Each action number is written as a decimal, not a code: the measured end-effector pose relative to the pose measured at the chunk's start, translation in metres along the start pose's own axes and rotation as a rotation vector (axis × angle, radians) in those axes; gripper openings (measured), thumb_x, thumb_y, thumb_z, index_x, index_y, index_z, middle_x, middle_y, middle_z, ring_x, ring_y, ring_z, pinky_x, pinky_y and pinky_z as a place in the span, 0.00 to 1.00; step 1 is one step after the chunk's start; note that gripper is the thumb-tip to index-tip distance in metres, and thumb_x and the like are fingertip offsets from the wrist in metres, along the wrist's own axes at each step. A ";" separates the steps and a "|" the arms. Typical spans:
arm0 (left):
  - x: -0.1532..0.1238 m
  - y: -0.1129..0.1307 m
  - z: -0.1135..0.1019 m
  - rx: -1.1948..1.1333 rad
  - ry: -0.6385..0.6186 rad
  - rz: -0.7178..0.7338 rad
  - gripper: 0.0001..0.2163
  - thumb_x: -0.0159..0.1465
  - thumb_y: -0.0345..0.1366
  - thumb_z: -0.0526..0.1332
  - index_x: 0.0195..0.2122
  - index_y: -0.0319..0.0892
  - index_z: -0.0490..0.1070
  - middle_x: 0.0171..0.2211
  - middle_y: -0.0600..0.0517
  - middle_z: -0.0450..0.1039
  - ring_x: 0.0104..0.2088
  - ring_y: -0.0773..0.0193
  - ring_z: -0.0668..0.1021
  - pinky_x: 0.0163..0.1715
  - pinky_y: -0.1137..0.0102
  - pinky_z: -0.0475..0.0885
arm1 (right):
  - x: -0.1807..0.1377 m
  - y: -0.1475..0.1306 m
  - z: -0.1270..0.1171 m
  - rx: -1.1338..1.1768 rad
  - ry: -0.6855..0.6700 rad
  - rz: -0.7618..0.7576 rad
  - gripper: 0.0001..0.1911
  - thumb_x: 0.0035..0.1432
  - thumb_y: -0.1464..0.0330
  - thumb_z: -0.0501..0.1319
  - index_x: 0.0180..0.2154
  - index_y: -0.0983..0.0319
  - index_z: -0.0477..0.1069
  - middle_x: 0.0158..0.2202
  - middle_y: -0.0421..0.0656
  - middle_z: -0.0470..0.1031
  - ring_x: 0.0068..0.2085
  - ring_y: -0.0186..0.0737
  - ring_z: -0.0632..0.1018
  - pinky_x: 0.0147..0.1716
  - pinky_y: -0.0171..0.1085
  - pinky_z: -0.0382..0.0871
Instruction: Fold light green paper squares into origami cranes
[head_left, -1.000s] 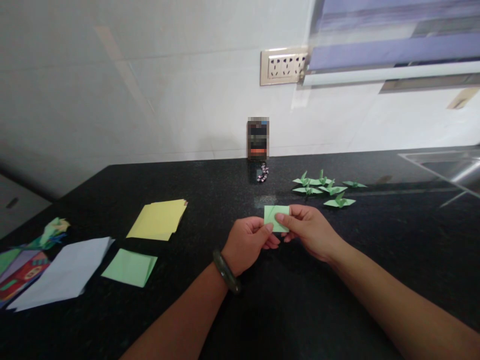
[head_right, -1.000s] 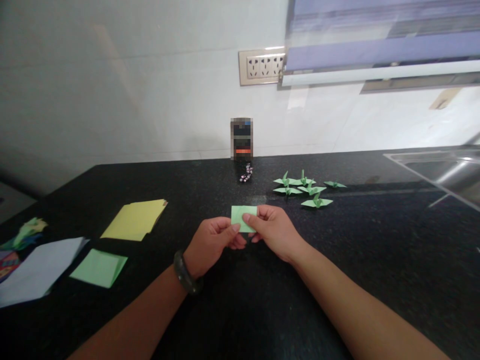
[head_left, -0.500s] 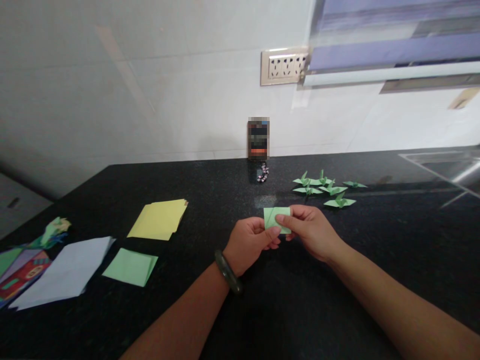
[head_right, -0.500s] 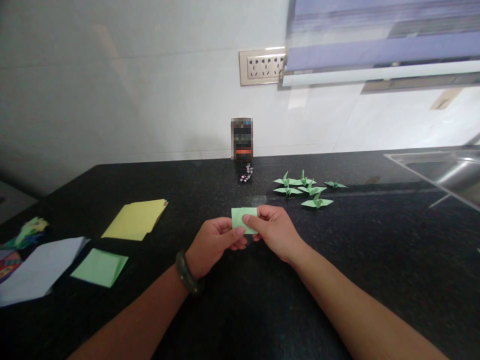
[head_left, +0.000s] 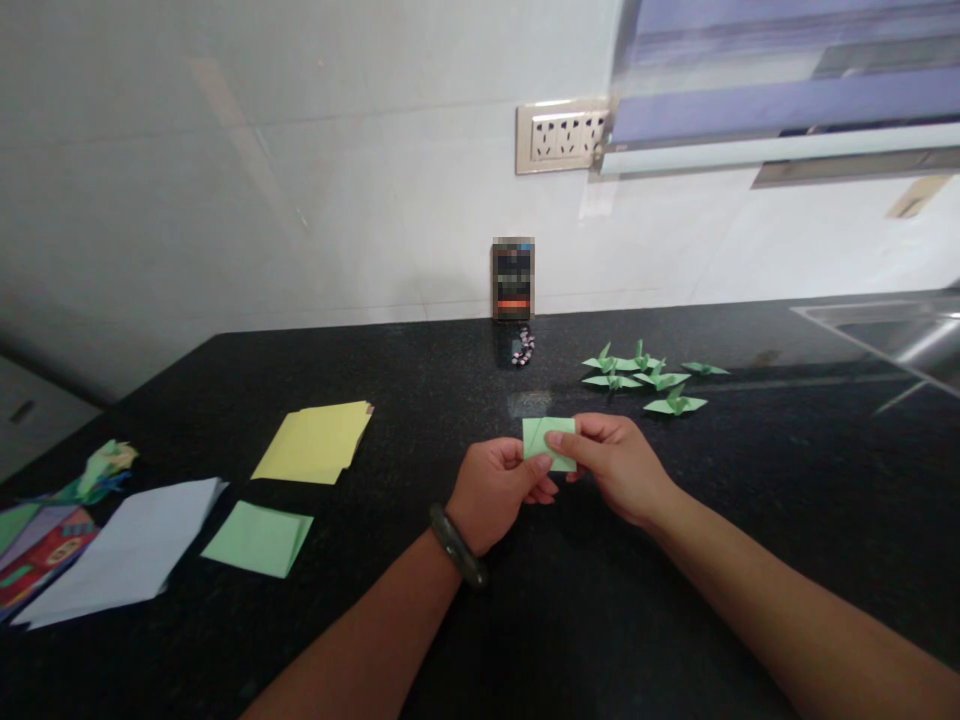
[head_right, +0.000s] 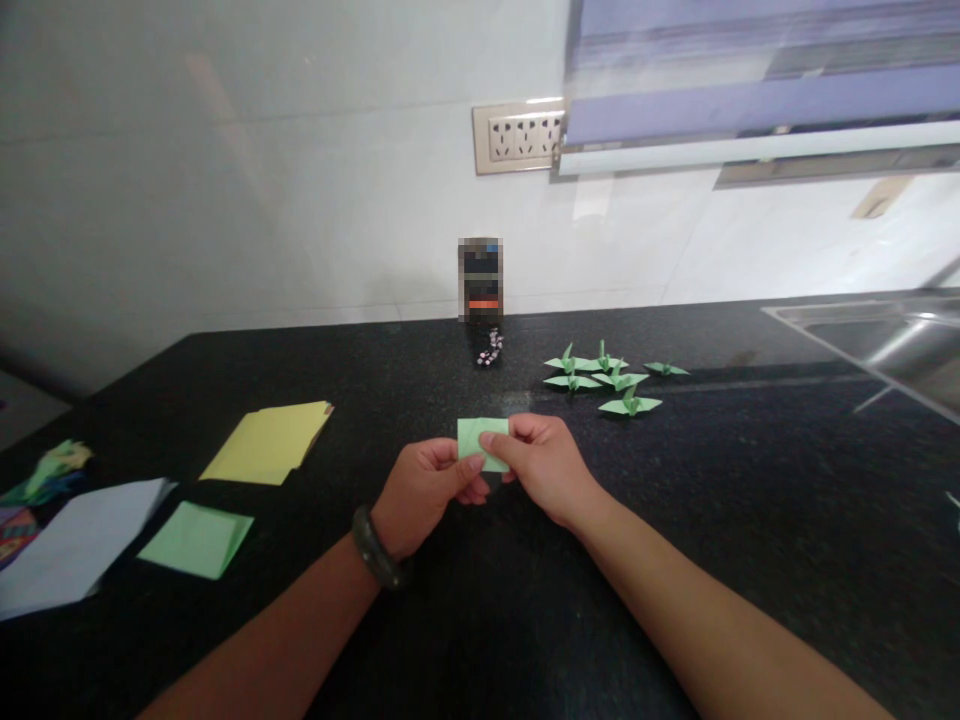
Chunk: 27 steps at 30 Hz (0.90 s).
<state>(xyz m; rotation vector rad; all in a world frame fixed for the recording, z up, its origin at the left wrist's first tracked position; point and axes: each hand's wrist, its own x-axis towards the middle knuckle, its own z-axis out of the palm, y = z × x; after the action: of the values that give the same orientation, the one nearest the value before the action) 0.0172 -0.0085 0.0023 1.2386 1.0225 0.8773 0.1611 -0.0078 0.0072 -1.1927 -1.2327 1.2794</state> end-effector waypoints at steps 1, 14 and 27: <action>0.000 0.001 0.000 0.008 0.000 0.003 0.10 0.54 0.37 0.61 0.21 0.36 0.70 0.17 0.52 0.72 0.18 0.71 0.72 0.20 0.76 0.66 | 0.000 0.000 0.000 0.005 -0.002 -0.003 0.11 0.44 0.64 0.64 0.19 0.65 0.69 0.17 0.36 0.67 0.19 0.28 0.65 0.19 0.30 0.59; -0.003 0.002 -0.002 0.054 0.008 0.079 0.12 0.57 0.40 0.58 0.22 0.37 0.70 0.18 0.52 0.71 0.19 0.70 0.72 0.22 0.75 0.66 | -0.002 0.000 0.003 -0.052 -0.013 -0.058 0.14 0.46 0.60 0.63 0.19 0.64 0.67 0.16 0.36 0.66 0.18 0.29 0.65 0.18 0.30 0.59; -0.004 0.004 -0.005 0.139 0.018 0.162 0.11 0.57 0.38 0.57 0.20 0.39 0.69 0.16 0.53 0.69 0.18 0.70 0.70 0.21 0.74 0.65 | -0.001 0.004 0.003 -0.028 -0.051 -0.048 0.16 0.45 0.58 0.64 0.23 0.66 0.68 0.19 0.38 0.68 0.17 0.27 0.64 0.16 0.30 0.59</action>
<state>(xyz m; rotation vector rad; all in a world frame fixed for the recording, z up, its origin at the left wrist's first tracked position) 0.0110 -0.0101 0.0070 1.4489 1.0211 0.9563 0.1579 -0.0093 0.0036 -1.1499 -1.3121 1.2677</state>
